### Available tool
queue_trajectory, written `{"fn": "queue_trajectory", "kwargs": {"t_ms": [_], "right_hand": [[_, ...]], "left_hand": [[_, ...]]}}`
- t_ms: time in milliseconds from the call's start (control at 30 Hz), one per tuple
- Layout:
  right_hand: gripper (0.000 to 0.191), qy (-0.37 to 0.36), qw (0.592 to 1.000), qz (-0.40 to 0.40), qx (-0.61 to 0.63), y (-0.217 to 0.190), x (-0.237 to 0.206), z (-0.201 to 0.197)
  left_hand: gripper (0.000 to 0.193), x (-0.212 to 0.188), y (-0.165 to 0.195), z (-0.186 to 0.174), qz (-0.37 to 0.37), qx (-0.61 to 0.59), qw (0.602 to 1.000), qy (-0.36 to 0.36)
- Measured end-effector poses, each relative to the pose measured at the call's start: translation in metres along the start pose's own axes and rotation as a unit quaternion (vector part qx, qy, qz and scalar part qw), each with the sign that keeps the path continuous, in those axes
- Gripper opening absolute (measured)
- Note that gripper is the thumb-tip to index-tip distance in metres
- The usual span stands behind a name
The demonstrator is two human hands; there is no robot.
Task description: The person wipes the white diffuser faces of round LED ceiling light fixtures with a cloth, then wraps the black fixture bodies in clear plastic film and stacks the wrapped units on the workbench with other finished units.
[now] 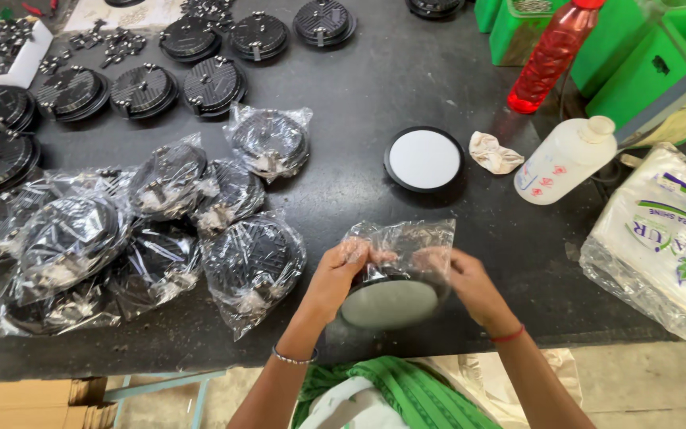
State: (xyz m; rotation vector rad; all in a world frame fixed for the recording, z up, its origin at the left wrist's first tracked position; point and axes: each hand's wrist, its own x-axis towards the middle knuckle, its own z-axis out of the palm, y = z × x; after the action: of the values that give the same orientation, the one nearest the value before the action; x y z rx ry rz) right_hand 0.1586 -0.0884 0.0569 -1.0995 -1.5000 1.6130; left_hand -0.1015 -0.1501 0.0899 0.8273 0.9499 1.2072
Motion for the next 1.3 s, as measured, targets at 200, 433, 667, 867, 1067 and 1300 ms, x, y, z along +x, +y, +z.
{"fn": "queue_trajectory", "kwargs": {"t_ms": [200, 433, 667, 867, 1067, 1300], "right_hand": [[0.04, -0.226, 0.971, 0.057, -0.057, -0.022, 0.016, 0.022], [0.044, -0.335, 0.938, 0.054, -0.074, -0.048, 0.044, 0.026], [0.039, -0.33, 0.924, -0.017, -0.192, -0.07, 0.042, 0.038], [0.026, -0.279, 0.924, -0.096, -0.245, -0.059, 0.039, 0.047], [0.02, -0.236, 0.92, -0.116, -0.29, -0.04, 0.05, 0.049], [0.014, -0.238, 0.932, -0.121, -0.244, -0.041, 0.047, 0.046]], "left_hand": [[0.034, -0.013, -0.009, -0.008, 0.018, -0.035, 0.999, 0.002], [0.018, -0.01, 0.0, -0.001, 0.179, 0.055, 0.976, 0.115], [0.013, -0.013, 0.029, 0.012, 0.218, 0.207, 0.933, 0.199], [0.013, -0.02, 0.051, 0.015, 0.182, 0.321, 0.911, 0.186], [0.023, -0.041, 0.057, 0.044, 0.231, 0.386, 0.887, 0.107], [0.013, -0.034, 0.037, 0.045, 0.231, 0.469, 0.847, 0.096]]}}
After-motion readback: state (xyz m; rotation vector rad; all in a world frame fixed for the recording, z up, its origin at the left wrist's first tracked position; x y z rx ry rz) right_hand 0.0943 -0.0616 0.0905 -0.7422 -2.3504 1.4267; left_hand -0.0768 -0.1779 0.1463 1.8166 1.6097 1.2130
